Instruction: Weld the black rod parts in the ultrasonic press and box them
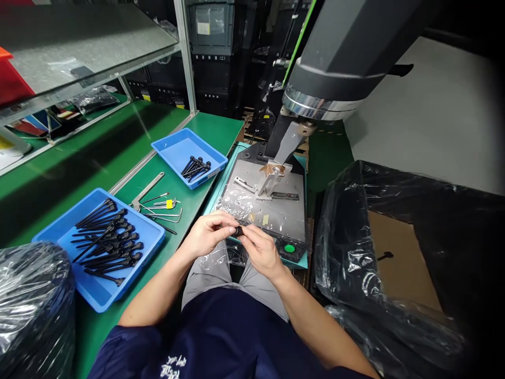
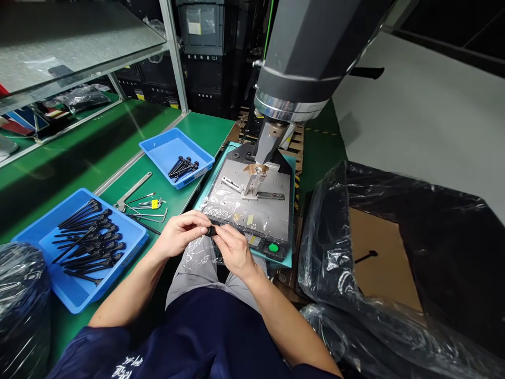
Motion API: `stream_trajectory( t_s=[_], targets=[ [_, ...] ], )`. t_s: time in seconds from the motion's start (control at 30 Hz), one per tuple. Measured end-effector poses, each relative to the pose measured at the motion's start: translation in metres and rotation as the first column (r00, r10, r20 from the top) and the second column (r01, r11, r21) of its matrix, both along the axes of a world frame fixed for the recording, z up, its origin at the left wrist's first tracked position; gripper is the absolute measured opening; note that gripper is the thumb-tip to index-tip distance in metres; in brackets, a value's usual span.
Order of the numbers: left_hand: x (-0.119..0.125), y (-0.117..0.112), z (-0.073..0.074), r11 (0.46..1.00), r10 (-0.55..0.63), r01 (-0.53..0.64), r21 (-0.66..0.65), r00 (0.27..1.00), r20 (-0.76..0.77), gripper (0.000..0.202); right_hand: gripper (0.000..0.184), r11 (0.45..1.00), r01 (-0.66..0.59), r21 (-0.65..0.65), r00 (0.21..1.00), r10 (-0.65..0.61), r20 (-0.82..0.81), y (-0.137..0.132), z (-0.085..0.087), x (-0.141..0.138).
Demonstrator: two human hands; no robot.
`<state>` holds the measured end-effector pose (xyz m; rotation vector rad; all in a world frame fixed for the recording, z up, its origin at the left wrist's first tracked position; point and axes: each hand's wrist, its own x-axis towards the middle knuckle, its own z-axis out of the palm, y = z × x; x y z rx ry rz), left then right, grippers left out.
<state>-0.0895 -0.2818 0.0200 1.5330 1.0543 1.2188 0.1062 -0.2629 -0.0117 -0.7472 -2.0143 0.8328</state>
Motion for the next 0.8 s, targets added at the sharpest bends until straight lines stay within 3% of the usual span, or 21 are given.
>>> stream_trajectory(
  t_s=[0.23, 0.5, 0.67, 0.73, 0.8],
  targets=[
    [0.004, -0.001, -0.005, 0.984, 0.064, -0.047, 0.17, 0.994, -0.091, 0.019, 0.026, 0.997, 0.049, 0.065, 0.997, -0.053, 0.054, 0.0, 0.002, 0.002],
    [-0.004, 0.002, 0.005, 0.987, 0.018, 0.014, 0.158, 0.98, -0.199, 0.017, 0.026, 1.0, -0.021, -0.007, 0.997, 0.021, 0.069, 0.001, 0.007, 0.004],
    [-0.002, 0.003, 0.002, 0.984, 0.081, -0.045, 0.17, 0.975, -0.209, 0.019, 0.033, 0.96, 0.15, 0.236, 0.983, -0.171, 0.073, -0.001, -0.003, 0.001],
    [-0.001, 0.003, 0.001, 0.983, 0.095, -0.058, 0.175, 0.973, -0.212, 0.019, 0.034, 0.952, 0.144, 0.271, 0.983, -0.17, 0.075, -0.001, -0.004, 0.001],
    [-0.002, 0.003, 0.001, 0.983, 0.079, -0.039, 0.18, 0.972, -0.222, 0.019, 0.034, 0.971, 0.094, 0.222, 0.992, -0.111, 0.064, 0.0, -0.001, 0.002]
  ],
)
